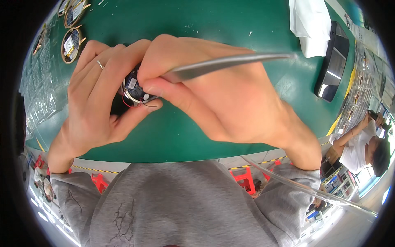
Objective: Assembling internal components of a smartwatch using tweezers and manual precision.
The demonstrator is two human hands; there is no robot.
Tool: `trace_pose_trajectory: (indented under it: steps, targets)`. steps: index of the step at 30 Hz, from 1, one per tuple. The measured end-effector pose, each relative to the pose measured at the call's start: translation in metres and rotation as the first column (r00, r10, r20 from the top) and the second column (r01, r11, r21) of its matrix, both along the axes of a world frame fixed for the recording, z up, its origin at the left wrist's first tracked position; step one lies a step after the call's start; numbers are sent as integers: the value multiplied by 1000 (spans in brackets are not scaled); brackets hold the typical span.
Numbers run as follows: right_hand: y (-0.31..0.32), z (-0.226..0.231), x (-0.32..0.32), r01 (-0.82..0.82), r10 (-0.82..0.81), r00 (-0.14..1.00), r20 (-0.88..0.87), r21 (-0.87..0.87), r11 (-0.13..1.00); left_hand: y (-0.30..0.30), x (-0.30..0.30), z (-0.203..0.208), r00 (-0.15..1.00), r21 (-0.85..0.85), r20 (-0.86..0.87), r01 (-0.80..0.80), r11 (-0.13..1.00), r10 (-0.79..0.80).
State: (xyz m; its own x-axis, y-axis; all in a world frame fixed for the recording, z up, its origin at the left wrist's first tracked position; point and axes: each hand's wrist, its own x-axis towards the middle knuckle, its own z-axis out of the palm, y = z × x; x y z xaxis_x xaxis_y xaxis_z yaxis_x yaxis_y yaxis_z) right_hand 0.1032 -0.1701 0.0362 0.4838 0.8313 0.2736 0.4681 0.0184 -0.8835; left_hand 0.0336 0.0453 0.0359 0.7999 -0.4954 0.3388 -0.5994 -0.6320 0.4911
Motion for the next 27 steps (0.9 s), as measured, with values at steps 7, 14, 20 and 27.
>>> trace_pose_trajectory:
  steps: [7, 14, 20, 27]
  targets:
    - [-2, -6, 5, -46, 42, 997, 68, 69, 997, 1, 0, 1, 1000, 5, -27, 14, 1000, -13]
    - [-3, -6, 4, -58, 53, 997, 50, 106, 993, 2, 3, 1, 999, -4, -35, 34, 999, -34]
    - [-1, -11, 7, -53, 44, 998, 51, 184, 982, 2, 5, 5, 995, 14, -95, 39, 999, -37]
    - [-3, -13, 6, -60, 48, 997, 63, 208, 976, -1, 5, 7, 994, 27, -108, 27, 999, -24]
